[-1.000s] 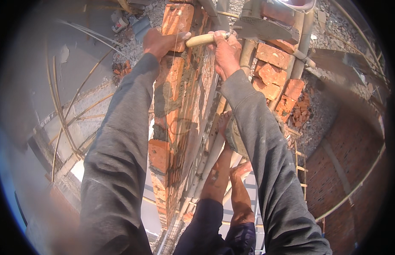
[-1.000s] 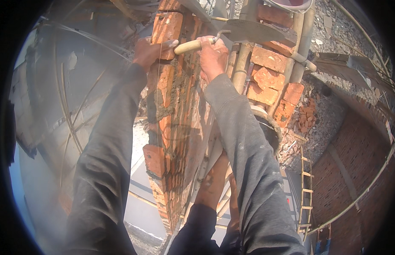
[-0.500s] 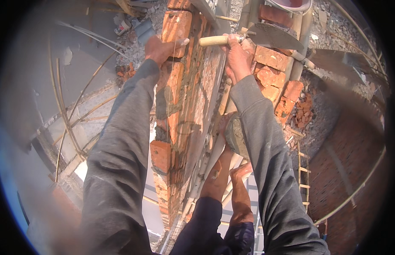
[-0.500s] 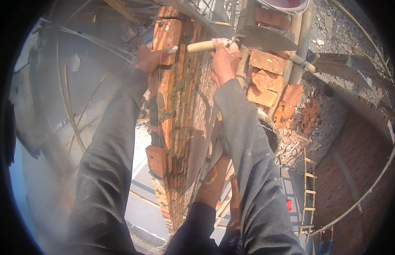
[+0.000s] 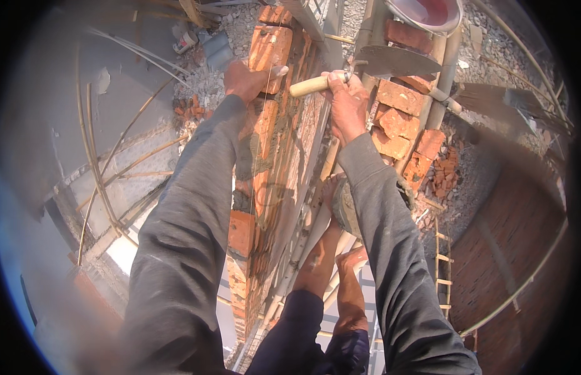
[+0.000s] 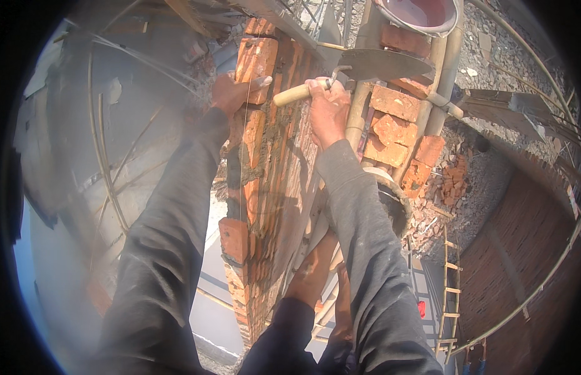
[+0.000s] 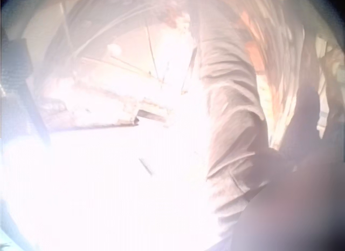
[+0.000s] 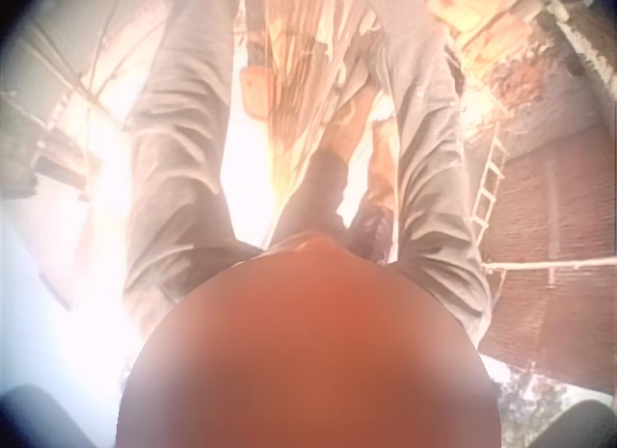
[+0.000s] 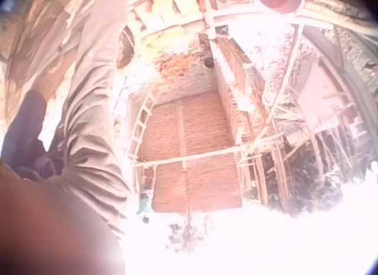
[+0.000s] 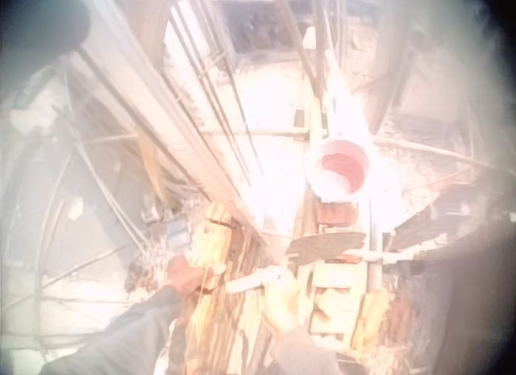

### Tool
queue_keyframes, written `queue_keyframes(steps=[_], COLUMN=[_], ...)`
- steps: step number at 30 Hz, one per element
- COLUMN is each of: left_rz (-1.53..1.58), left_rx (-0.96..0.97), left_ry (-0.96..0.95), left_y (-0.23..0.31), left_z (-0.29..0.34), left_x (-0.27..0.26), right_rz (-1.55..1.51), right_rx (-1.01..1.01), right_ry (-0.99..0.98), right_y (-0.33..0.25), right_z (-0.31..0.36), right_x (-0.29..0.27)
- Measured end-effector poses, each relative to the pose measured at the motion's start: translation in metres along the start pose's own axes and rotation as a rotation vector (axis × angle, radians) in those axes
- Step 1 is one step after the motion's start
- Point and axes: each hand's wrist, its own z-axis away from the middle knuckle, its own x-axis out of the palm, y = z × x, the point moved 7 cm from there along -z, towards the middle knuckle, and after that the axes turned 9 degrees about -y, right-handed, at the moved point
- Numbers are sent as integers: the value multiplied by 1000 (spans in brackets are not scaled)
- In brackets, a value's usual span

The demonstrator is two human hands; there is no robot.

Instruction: The person scoops mortar from a bucket with a trowel, applies it to a brick, and places the brick onto a wall under construction. The person repeats this process, adding bricks to the wall and tapping them into place.

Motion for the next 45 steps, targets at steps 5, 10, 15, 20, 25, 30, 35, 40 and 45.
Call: queue_keyframes(steps=[5,10,15,20,25,30,35,40,45], left_rz=[-88,13,260,414,513,876,768,880,865], left_rx=[-29,51,125,272,402,-247,-57,-154,-145], left_ry=[7,-40,-44,475,393,-127,-114,-90,-53], left_y=[3,-6,-16,-28,-34,-67,-63,-76,-71], left_z=[1,-7,-2,92,311,488,522,513,515], left_x=[-2,4,8,-23,71,225,261,265,262], right_rz=[307,410,1256,1710,1969,1801,1568,1735,1694], right_rx=[9,254,434,217,175,158,94,72,-87], right_ry=[-61,-72,-238,-121,-503,-650,-570,-268,-314], right_y=[-17,-15,-22,-5,75,45,59,39,41], right_z=[92,273,380,331,295,333,327,327,310], right_x=[-48,-117,-211,-267,-210,-217,-242,-263,-260])
